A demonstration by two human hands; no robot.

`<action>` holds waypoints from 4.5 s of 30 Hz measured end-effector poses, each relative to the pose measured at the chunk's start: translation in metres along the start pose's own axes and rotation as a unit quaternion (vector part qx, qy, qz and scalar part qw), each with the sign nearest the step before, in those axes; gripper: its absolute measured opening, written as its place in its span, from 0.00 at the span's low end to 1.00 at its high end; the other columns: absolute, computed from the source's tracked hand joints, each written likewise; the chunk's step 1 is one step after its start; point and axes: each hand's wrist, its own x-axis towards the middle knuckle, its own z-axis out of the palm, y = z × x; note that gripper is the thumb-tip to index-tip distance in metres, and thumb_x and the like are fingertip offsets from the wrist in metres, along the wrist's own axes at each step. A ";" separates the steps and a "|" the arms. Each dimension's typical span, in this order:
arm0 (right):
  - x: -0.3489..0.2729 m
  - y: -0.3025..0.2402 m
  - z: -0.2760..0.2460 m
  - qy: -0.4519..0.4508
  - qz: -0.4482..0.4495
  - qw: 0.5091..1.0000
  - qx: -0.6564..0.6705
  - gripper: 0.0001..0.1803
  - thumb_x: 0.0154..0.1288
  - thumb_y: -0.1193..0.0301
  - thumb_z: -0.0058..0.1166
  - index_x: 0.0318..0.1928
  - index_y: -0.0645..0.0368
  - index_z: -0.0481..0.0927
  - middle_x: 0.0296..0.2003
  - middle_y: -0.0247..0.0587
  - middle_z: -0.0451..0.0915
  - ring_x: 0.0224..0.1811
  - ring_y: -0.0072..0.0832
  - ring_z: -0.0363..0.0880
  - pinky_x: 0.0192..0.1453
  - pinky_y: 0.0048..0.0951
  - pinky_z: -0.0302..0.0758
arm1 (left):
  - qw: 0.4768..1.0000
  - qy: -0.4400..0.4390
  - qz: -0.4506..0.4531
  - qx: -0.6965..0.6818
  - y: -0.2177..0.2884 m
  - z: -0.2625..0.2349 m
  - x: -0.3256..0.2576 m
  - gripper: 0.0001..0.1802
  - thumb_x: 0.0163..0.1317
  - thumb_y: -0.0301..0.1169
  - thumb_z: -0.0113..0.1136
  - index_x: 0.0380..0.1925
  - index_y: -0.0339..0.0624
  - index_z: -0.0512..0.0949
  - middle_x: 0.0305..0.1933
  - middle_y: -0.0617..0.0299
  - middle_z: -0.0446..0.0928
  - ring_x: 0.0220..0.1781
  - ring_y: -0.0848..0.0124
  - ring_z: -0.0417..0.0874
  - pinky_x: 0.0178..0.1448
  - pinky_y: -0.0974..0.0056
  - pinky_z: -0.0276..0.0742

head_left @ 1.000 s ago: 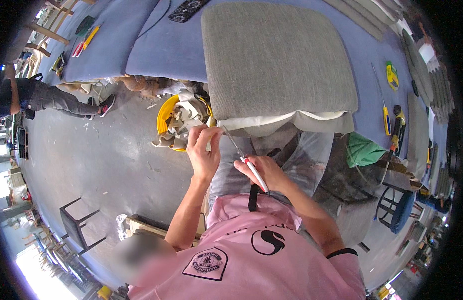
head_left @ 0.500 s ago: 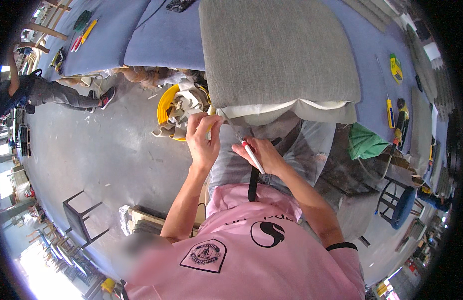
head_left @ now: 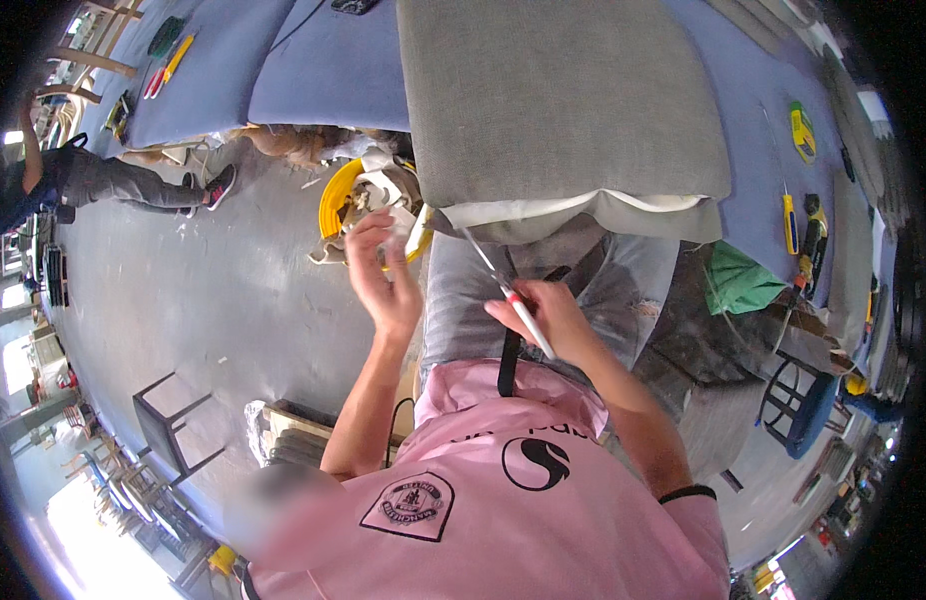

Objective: The person carries a gray cushion to a workbench, trims excess fabric with a utility knife and scissors, and secures the fabric using a staple gun. The person folds and staples the edges to create a neat finish.

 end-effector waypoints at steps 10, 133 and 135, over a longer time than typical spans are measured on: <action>-0.068 0.005 0.001 -0.186 0.171 0.947 0.200 0.33 0.87 0.38 0.49 0.44 0.59 0.85 0.33 0.34 0.86 0.33 0.26 0.85 0.39 0.32 0.81 | 0.915 -0.283 -0.283 -0.054 -0.032 -0.012 0.002 0.15 0.86 0.40 0.59 0.45 0.38 0.79 0.43 0.62 0.80 0.40 0.78 0.75 0.44 0.66 0.74; -0.027 0.068 -0.019 0.256 -0.040 0.758 0.598 0.33 0.88 0.39 0.50 0.34 0.55 0.77 0.22 0.31 0.76 0.20 0.24 0.77 0.24 0.31 0.75 | 0.817 -0.556 0.043 0.146 0.113 0.222 0.018 0.22 0.87 0.40 0.57 0.35 0.33 0.75 0.30 0.37 0.77 0.34 0.33 0.78 0.40 0.42 0.72; -0.033 0.071 -0.019 0.236 -0.024 0.771 0.591 0.33 0.88 0.39 0.51 0.34 0.55 0.77 0.22 0.30 0.75 0.20 0.23 0.77 0.24 0.30 0.75 | 0.828 -0.543 0.067 0.124 0.115 0.216 0.016 0.21 0.86 0.39 0.58 0.34 0.33 0.74 0.29 0.37 0.76 0.34 0.34 0.78 0.39 0.42 0.72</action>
